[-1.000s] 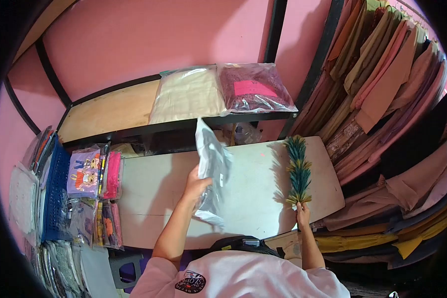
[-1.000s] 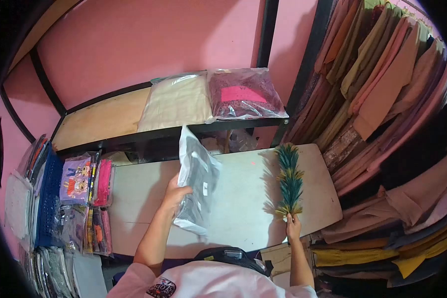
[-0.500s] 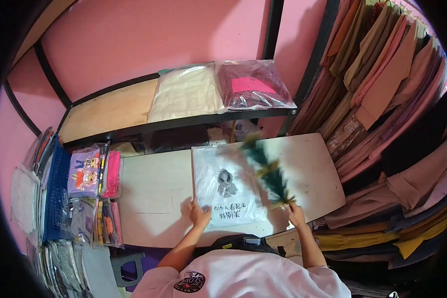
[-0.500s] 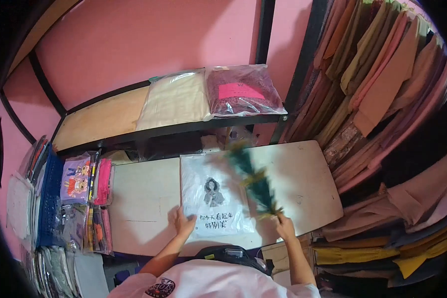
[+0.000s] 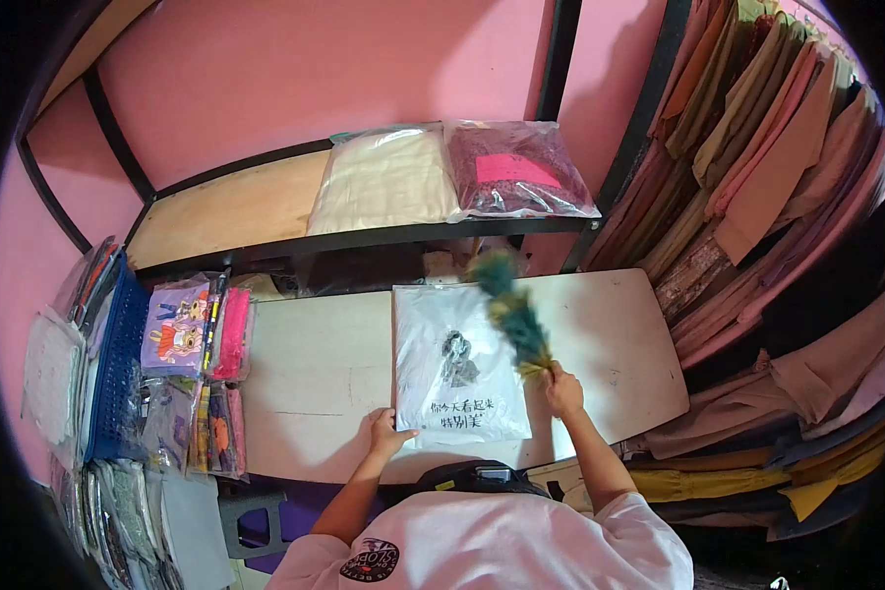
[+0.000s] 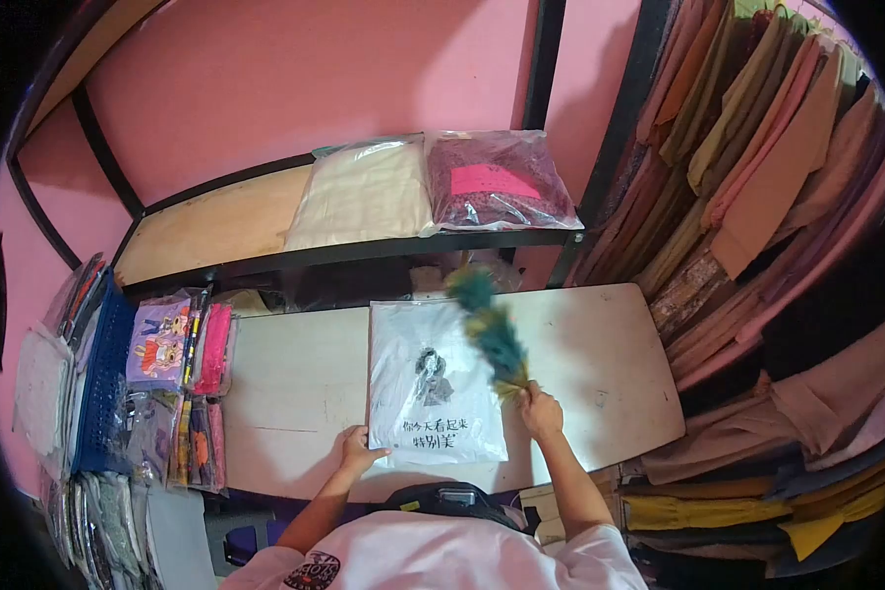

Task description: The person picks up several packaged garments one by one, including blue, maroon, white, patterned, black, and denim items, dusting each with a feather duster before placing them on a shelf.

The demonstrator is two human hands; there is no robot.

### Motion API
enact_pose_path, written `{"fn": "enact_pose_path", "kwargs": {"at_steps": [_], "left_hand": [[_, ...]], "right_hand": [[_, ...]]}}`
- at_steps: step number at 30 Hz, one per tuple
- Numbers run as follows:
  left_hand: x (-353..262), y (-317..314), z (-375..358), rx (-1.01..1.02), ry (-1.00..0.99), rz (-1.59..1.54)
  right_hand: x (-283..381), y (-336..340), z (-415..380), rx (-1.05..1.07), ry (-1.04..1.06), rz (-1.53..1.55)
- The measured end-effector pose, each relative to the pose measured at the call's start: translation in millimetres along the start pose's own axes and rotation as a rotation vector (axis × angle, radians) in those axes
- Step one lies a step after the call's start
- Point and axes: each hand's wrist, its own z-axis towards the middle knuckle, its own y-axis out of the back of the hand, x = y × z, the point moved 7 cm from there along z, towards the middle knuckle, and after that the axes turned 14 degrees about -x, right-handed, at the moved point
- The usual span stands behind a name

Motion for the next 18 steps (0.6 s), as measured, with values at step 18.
{"fn": "enact_pose_path", "kwargs": {"at_steps": [18], "left_hand": [[-57, -10, 49, -0.011, 0.150, 0.128]], "right_hand": [[-13, -3, -44, -0.011, 0.000, 0.006]]}}
